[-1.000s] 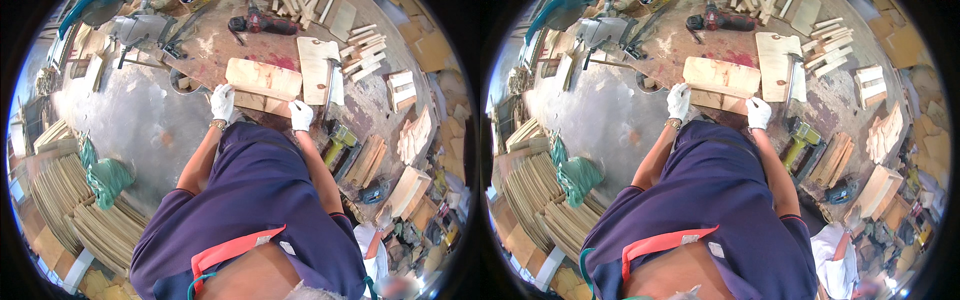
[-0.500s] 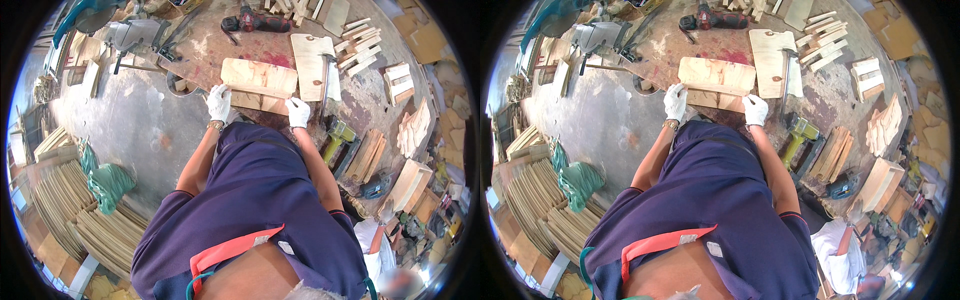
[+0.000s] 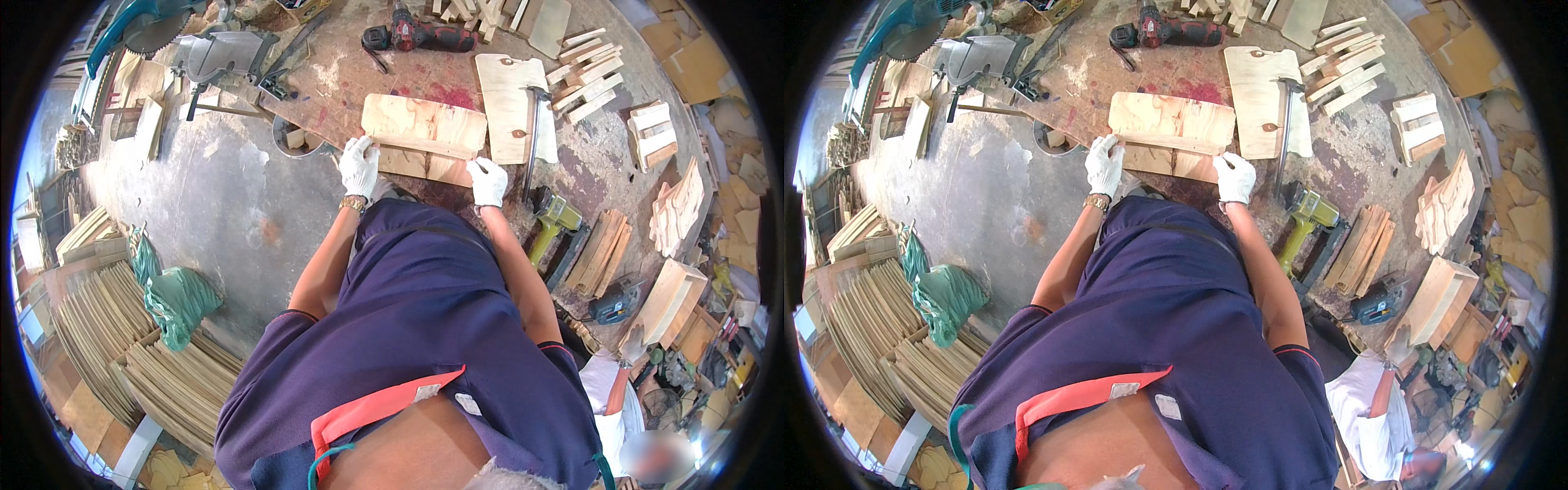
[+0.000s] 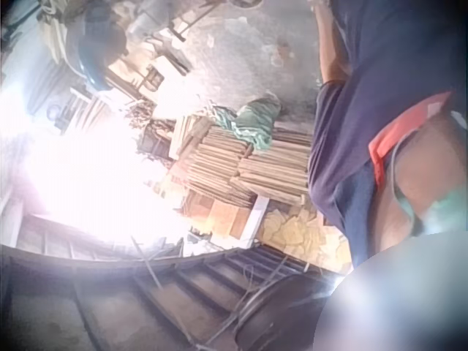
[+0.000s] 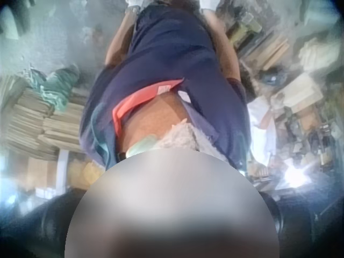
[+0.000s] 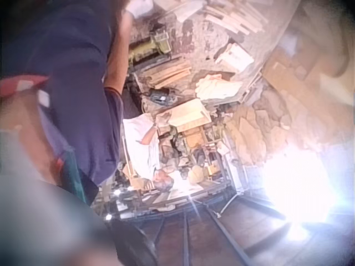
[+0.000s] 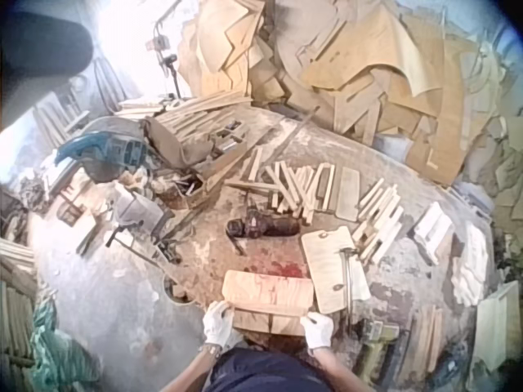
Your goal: The person assembles small wooden boxes by aligning cut wooden pieces on a workbench, using a nail gun to fasten them, and a hammer to tap nails flush. The person handles multiple box units sequentially, flipping and repositioning pieces to complete each assembly.
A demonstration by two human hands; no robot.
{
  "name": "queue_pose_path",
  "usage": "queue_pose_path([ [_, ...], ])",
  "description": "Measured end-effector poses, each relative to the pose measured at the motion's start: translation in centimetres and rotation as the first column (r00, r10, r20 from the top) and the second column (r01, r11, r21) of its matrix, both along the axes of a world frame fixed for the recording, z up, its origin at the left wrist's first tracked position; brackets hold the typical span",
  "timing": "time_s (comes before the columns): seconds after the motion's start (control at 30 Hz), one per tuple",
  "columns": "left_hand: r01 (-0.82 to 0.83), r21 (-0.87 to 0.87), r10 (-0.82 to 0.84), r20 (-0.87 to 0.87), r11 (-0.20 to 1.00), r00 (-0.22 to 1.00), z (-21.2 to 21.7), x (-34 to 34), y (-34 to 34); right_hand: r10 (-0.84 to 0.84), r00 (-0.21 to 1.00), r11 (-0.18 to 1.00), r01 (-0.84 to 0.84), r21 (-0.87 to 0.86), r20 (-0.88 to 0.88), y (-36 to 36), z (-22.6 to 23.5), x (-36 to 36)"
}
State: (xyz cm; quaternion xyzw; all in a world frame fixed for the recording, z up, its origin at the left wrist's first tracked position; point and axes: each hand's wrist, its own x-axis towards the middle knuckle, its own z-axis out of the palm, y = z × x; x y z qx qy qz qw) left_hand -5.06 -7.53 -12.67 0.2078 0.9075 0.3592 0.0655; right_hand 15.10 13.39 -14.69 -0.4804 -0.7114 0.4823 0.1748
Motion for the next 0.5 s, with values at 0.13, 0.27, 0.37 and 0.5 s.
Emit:
queue_pose_path([
  [0.13, 0.002, 0.005, -0.002, -0.017, 1.000, 1.000, 0.2, -0.1, 0.1, 0.032, 0.999, 0.999, -0.032, 0.043, -0.003, 0.1, 0.1, 0.0],
  [0.27, -0.027, 0.054, 0.027, 0.001, 0.998, 1.000, 0.2, 0.0, 0.1, 0.022, 1.000, 1.000, -0.022, -0.006, -0.013, 0.2, -0.2, 0.2],
  [0.37, -0.171, 0.033, 0.173, -0.076, 0.985, 0.982, -0.2, 0.1, -0.2, -0.019, 0.999, 0.999, 0.021, 0.036, -0.041, 0.2, -0.7, 0.6],
  [0.5, -0.154, -0.073, 0.156, 0.024, 0.985, 0.987, -0.8, -0.6, -1.1, -0.003, 1.000, 0.996, 0.001, 0.094, 0.021, 0.1, -1.2, 1.3],
])
